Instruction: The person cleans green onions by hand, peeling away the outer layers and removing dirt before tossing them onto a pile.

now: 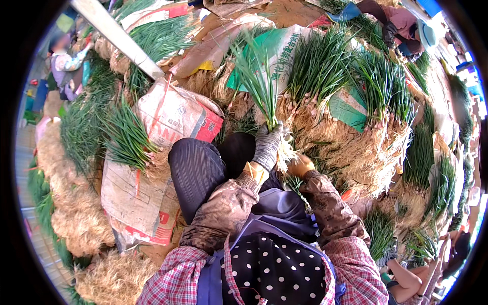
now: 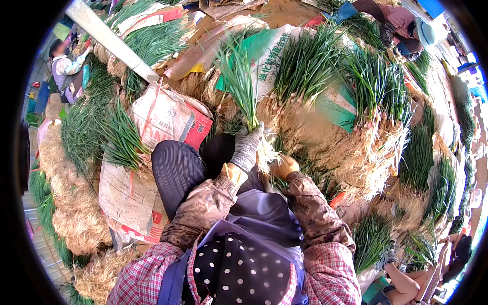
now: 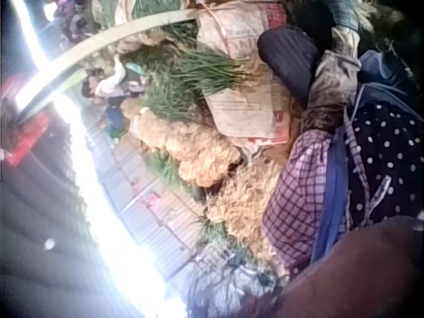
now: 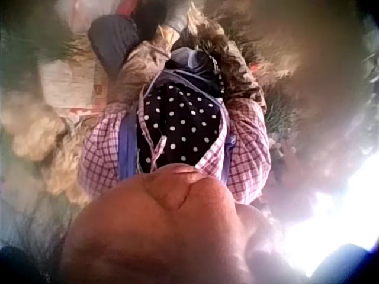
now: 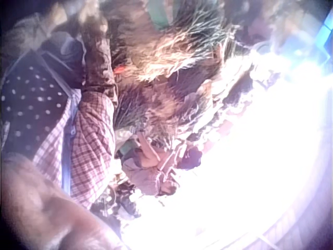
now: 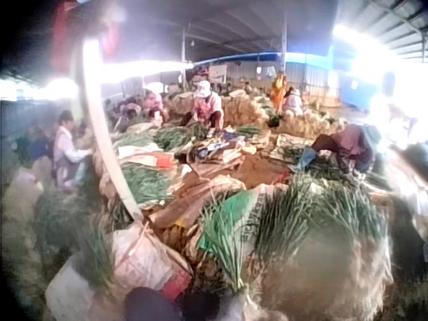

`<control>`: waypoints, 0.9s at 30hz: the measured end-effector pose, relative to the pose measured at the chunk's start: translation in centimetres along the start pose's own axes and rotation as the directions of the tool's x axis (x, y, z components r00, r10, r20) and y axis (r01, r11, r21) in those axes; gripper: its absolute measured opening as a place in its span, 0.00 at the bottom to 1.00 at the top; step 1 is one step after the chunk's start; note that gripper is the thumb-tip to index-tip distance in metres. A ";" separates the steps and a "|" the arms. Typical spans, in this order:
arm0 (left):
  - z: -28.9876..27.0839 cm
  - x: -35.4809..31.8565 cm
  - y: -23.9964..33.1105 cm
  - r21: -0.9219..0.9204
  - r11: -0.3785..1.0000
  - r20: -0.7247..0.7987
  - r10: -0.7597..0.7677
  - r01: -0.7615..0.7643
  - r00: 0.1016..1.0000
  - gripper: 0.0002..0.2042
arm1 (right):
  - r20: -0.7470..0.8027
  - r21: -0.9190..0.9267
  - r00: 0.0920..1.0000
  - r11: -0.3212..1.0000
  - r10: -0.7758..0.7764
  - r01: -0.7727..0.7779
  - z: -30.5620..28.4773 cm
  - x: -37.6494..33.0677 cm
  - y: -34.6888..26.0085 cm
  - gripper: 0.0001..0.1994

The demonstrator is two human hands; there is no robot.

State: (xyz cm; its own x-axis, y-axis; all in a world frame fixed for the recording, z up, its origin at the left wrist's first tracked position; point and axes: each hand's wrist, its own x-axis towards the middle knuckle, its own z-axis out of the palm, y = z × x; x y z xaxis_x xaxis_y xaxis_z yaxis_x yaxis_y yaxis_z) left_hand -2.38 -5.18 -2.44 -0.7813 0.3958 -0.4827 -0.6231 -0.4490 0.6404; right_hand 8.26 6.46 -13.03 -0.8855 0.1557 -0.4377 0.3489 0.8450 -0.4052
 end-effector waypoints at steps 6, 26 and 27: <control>-0.9 0.8 -0.2 0.193 0.977 -0.028 -0.083 0.087 0.996 0.05 | -0.319 0.051 0.869 0.922 0.379 -0.383 -11.1 5.8 -6.6 0.21; -0.3 0.5 -0.5 0.287 0.943 0.083 -0.198 0.167 0.977 0.05 | -0.108 0.992 0.944 0.090 0.311 0.084 -8.5 -1.4 -5.0 0.21; -0.1 0.3 -0.2 0.289 0.943 0.097 -0.197 0.162 0.976 0.05 | -0.111 0.994 0.961 0.025 0.253 0.108 -8.8 -0.4 -4.9 0.21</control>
State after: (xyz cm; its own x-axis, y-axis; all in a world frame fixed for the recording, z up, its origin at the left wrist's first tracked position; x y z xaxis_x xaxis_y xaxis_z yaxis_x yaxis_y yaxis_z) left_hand -2.48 -5.01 -2.79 -0.6358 0.5520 -0.5395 -0.7038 -0.1278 0.6988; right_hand 4.21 6.81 -3.81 -0.7969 0.4199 -0.4343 0.2180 -0.4705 -0.8550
